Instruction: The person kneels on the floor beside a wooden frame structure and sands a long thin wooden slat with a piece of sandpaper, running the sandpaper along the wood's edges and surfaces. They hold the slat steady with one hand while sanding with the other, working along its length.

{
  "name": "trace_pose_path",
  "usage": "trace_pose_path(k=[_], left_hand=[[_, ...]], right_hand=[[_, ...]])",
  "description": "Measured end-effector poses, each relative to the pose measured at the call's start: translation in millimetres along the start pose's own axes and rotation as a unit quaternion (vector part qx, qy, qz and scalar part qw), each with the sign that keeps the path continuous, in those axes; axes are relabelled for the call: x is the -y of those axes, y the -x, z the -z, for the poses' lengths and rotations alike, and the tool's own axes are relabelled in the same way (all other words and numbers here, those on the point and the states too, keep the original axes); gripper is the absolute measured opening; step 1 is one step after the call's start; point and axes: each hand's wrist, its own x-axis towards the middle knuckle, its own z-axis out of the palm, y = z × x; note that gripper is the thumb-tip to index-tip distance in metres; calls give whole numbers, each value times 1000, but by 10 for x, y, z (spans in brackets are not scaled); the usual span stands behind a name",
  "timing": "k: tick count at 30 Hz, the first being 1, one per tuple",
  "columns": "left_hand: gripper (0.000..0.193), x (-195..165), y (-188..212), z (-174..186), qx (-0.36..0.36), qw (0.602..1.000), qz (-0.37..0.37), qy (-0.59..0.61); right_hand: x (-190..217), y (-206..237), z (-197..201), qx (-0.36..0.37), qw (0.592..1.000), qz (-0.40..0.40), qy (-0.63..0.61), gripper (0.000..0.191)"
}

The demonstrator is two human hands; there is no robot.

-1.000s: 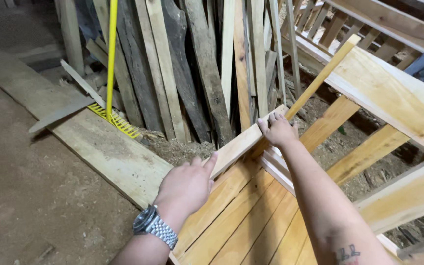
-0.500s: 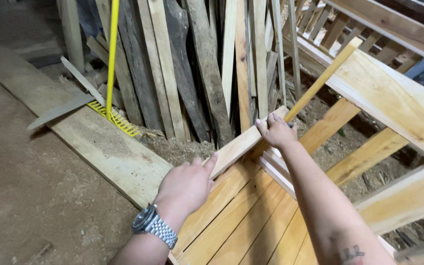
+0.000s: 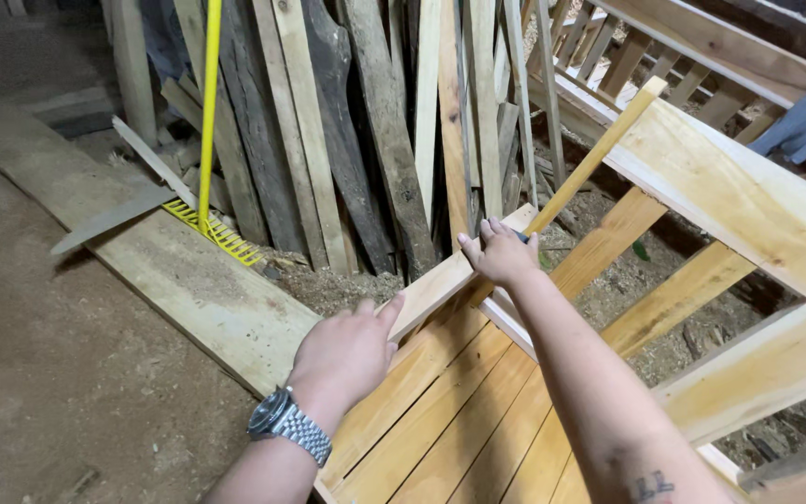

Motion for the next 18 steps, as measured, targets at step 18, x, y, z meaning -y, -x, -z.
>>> trace_pose_path(k=[18], left_hand=[[61, -72, 4, 88, 35, 999, 25, 33]], right_hand=[[-387, 131, -127, -3, 999, 42, 33, 78]])
